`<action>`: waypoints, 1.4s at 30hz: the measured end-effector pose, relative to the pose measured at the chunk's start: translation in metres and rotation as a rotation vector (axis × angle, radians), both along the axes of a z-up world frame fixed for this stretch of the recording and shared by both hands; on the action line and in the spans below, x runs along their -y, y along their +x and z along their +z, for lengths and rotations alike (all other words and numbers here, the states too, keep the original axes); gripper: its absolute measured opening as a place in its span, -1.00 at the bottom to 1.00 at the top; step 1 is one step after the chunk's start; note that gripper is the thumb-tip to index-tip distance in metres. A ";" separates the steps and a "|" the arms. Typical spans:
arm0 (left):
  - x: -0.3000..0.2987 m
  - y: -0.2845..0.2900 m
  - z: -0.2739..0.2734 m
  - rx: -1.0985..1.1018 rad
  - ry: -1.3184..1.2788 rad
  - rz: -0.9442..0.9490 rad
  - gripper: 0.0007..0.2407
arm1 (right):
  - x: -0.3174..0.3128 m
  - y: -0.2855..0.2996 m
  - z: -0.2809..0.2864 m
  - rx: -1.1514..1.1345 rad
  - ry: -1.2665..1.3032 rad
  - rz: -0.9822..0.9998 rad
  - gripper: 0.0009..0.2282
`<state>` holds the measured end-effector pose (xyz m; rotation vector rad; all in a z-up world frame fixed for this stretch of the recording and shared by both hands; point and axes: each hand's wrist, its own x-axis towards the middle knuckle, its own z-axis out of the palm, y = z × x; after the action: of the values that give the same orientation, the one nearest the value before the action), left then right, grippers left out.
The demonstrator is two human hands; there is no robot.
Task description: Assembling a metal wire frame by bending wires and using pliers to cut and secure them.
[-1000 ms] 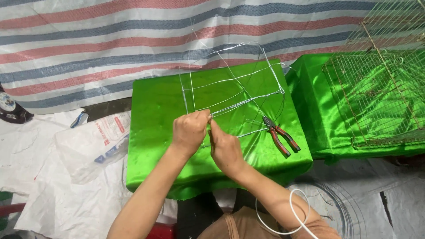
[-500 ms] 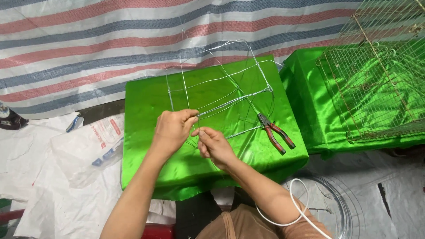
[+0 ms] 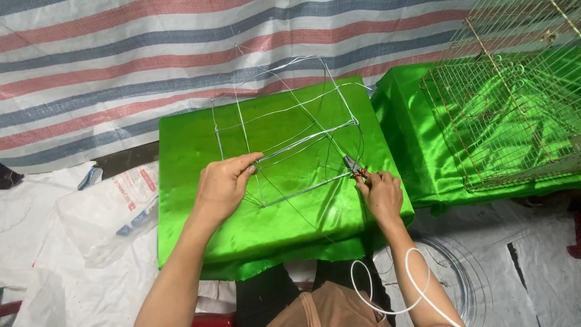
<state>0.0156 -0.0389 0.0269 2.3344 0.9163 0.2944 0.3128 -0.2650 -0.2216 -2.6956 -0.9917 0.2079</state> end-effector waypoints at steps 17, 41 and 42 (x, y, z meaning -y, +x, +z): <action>0.002 0.001 -0.002 -0.016 0.000 -0.096 -0.72 | 0.072 -0.066 0.099 -1.316 1.024 -0.230 -0.91; 0.006 0.007 -0.018 -0.107 0.137 -0.021 -0.79 | -0.029 -0.172 0.202 -2.418 0.703 0.248 -0.47; 0.005 0.006 -0.021 -0.097 0.182 -0.038 -0.79 | -0.029 -0.173 0.199 -2.446 0.716 0.227 -0.51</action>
<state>0.0217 -0.0444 0.0056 2.5493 0.9241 0.2605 0.1395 -0.2356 -0.0225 -0.3192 -0.1779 1.8367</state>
